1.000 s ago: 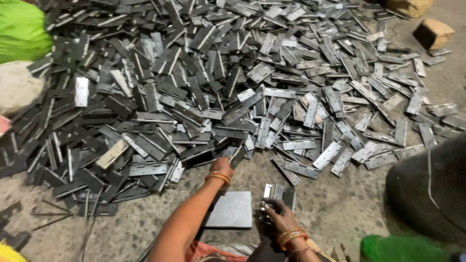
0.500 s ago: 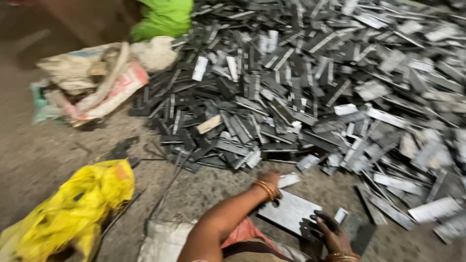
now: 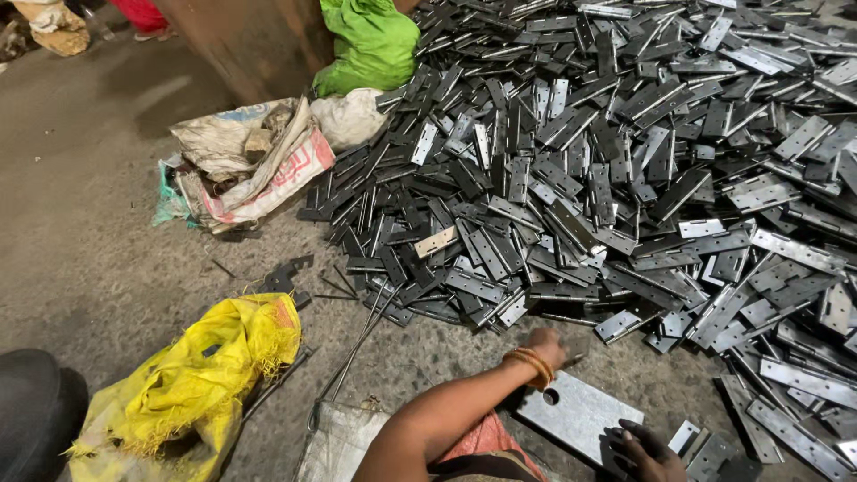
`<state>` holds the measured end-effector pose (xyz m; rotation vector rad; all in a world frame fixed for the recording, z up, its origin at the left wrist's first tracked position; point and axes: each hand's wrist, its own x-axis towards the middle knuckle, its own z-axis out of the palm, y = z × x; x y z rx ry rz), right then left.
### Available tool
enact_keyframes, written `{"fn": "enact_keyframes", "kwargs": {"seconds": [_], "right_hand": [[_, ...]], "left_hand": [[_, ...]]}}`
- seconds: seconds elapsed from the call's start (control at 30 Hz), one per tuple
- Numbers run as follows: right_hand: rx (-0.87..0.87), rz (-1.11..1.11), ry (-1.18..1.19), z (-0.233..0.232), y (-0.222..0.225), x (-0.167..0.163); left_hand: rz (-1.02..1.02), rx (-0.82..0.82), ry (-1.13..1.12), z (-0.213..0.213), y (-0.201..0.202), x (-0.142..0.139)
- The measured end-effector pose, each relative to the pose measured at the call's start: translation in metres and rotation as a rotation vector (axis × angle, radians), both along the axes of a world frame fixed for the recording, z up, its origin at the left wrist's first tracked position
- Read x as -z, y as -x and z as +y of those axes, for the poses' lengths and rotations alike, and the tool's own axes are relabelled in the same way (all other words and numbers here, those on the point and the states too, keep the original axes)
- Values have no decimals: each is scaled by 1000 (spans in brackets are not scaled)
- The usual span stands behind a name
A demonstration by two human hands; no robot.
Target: The person sits on the floor and repeatedly assembles metal hinges by placing them on a metal block, inserting a pin, and striking it with a metal rod. The person then places the assembled hinge into a nearby bucket.
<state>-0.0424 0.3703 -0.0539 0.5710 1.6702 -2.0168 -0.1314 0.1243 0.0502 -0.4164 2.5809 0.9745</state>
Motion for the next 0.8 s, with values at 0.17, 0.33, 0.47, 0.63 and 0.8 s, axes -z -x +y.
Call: {"fn": "enact_keyframes", "kwargs": {"seconds": [0.17, 0.33, 0.47, 0.63, 0.8], "right_hand": [[-109, 11, 22, -3, -4, 3], [-114, 45, 1, -5, -5, 1], [-224, 124, 55, -8, -6, 1], [-193, 118, 35, -10, -7, 0], [-278, 102, -191, -8, -6, -2]], "left_hand": [[754, 65, -134, 7, -17, -4], [272, 334, 203, -8, -56, 31], [305, 356, 233, -15, -60, 53], [362, 208, 74, -4, -56, 48], [372, 280, 97, -12, -68, 37]]}}
